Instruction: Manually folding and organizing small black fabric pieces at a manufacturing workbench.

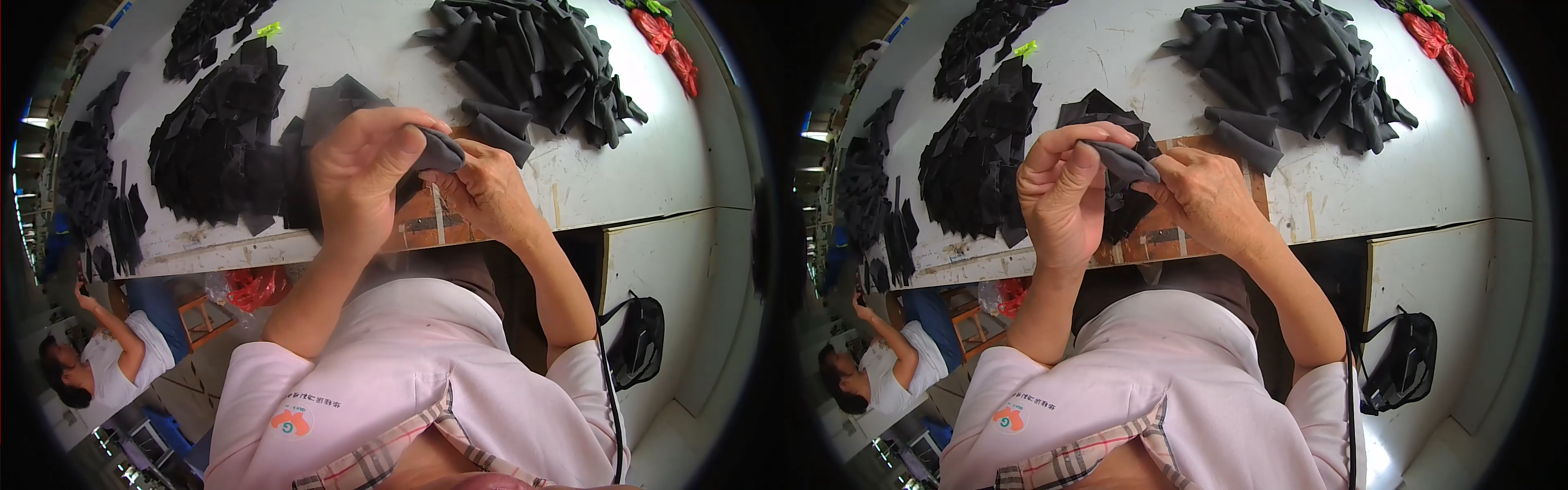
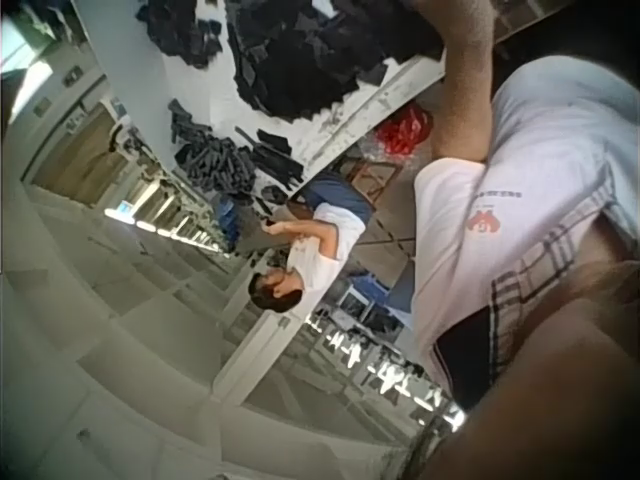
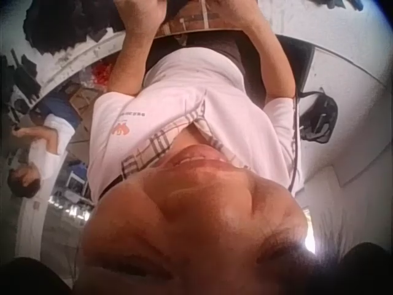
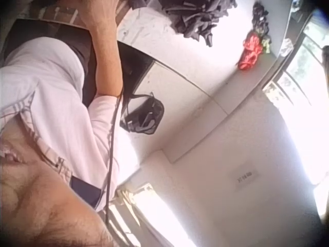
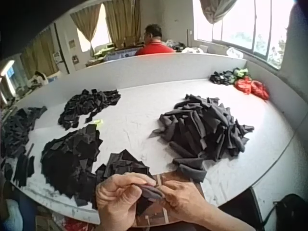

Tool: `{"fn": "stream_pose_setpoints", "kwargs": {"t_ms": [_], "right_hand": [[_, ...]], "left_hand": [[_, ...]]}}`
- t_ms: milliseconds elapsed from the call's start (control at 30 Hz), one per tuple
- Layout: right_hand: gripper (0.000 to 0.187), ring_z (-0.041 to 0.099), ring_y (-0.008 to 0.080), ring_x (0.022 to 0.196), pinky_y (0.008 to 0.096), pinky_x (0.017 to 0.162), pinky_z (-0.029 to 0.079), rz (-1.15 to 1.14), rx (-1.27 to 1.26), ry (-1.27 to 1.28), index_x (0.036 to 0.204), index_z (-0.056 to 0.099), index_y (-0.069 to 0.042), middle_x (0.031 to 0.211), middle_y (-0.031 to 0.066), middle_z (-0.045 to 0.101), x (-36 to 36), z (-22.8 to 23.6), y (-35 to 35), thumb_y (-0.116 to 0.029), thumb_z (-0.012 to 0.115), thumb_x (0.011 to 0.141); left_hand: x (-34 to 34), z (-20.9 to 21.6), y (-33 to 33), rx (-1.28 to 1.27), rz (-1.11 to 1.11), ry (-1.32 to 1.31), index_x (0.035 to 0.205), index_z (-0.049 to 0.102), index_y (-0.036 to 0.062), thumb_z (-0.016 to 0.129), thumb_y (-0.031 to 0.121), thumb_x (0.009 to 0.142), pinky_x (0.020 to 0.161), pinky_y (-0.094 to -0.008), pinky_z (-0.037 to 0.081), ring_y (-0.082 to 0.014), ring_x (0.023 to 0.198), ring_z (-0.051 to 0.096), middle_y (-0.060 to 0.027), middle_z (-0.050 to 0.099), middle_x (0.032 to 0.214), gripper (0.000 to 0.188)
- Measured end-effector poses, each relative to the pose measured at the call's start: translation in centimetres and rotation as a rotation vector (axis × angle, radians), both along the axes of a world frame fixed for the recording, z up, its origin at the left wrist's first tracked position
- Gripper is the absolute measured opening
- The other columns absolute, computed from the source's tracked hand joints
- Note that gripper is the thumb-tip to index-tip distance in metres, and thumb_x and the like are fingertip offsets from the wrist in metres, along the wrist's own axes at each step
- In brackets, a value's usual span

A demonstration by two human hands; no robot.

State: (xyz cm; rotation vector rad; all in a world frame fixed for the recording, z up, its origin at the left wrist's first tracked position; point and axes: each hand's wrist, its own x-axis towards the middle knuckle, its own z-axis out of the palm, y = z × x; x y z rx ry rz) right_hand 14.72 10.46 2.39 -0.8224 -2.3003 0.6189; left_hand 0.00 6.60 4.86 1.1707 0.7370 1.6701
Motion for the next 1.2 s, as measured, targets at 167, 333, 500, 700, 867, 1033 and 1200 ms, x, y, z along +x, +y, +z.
{"fn": "stream_pose_setpoints", "kwargs": {"t_ms": [167, 333, 500, 700, 867, 1033, 1200], "right_hand": [[0.021, 0.05, 0.0278, 0.056, 0.0371, 0.049, 0.039, -0.004, -0.112, 0.054, 0.066, 0.049, -0.003, 0.06, 0.0083, 0.049, -0.4, -1.2, -0.4, -0.019, 0.059, 0.077], [0.021, 0.05, 0.0286, 0.055, 0.0371, 0.047, 0.038, -0.023, -0.054, -0.013, 0.064, 0.047, -0.003, 0.059, 0.0088, 0.048, -0.3, -0.2, -0.2, -0.015, 0.06, 0.075], [0.021, 0.05, 0.0285, 0.055, 0.0371, 0.047, 0.038, -0.01, -0.014, -0.051, 0.065, 0.047, -0.003, 0.06, 0.0087, 0.05, -0.1, 1.4, -0.3, -0.016, 0.06, 0.076], [0.021, 0.052, 0.029, 0.057, 0.0373, 0.048, 0.039, -0.028, -0.046, -0.054, 0.065, 0.047, -0.003, 0.06, 0.0088, 0.05, -0.6, -0.5, -0.4, -0.017, 0.06, 0.076], [0.022, 0.051, 0.0292, 0.056, 0.0383, 0.048, 0.038, -0.052, -0.059, -0.045, 0.064, 0.047, -0.003, 0.058, 0.009, 0.049, -0.7, -0.6, -0.6, -0.016, 0.06, 0.076], [0.022, 0.05, 0.0289, 0.054, 0.0377, 0.046, 0.037, -0.044, -0.017, -0.029, 0.064, 0.045, -0.003, 0.056, 0.0092, 0.047, -0.9, -0.8, -0.8, -0.014, 0.06, 0.076], [0.012, 0.049, 0.0269, 0.053, 0.035, 0.047, 0.038, -0.03, -0.054, -0.02, 0.07, 0.053, -0.003, 0.055, 0.0088, 0.047, -0.4, 0.0, -0.8, -0.012, 0.06, 0.075]], "left_hand": [[-0.8, -1.1, -0.3, -0.048, 0.023, -0.309, 0.09, 0.057, 0.0, 0.056, 0.008, 0.081, 0.078, -0.0275, 0.043, -0.0159, 0.082, 0.056, -0.011, 0.06, 0.088, 0.012], [-1.3, -0.9, -0.3, -0.08, 0.033, -0.209, 0.09, 0.058, 0.0032, 0.055, 0.012, 0.082, 0.084, -0.0343, 0.038, -0.0214, 0.086, 0.052, -0.0092, 0.058, 0.088, 0.012], [-1.9, -0.9, -0.2, -0.027, -0.032, -0.421, 0.09, 0.058, 0.0013, 0.056, 0.011, 0.082, 0.078, -0.0304, 0.041, -0.0176, 0.085, 0.053, -0.011, 0.059, 0.088, 0.012], [-1.7, -1.9, -0.2, -0.082, -0.014, -0.334, 0.09, 0.057, 0.001, 0.056, 0.01, 0.082, 0.078, -0.0294, 0.041, -0.0175, 0.085, 0.054, -0.0116, 0.059, 0.089, 0.013], [-1.4, 0.5, -0.4, -0.128, 0.07, -0.125, 0.091, 0.059, 0.0002, 0.057, 0.009, 0.082, 0.073, -0.0248, 0.042, -0.0131, 0.08, 0.055, -0.0093, 0.06, 0.085, 0.013], [-1.2, 0.0, -1.0, -0.104, 0.173, 0.108, 0.082, 0.061, -0.0005, 0.06, 0.009, 0.08, 0.06, -0.0172, 0.041, -0.005, 0.068, 0.051, -0.0013, 0.059, 0.074, 0.01], [-2.1, -3.1, -1.3, -0.181, 0.508, 0.405, 0.082, 0.059, -0.0009, 0.057, 0.01, 0.081, 0.062, -0.0218, 0.044, -0.0088, 0.066, 0.055, -0.0061, 0.061, 0.072, 0.011]]}}
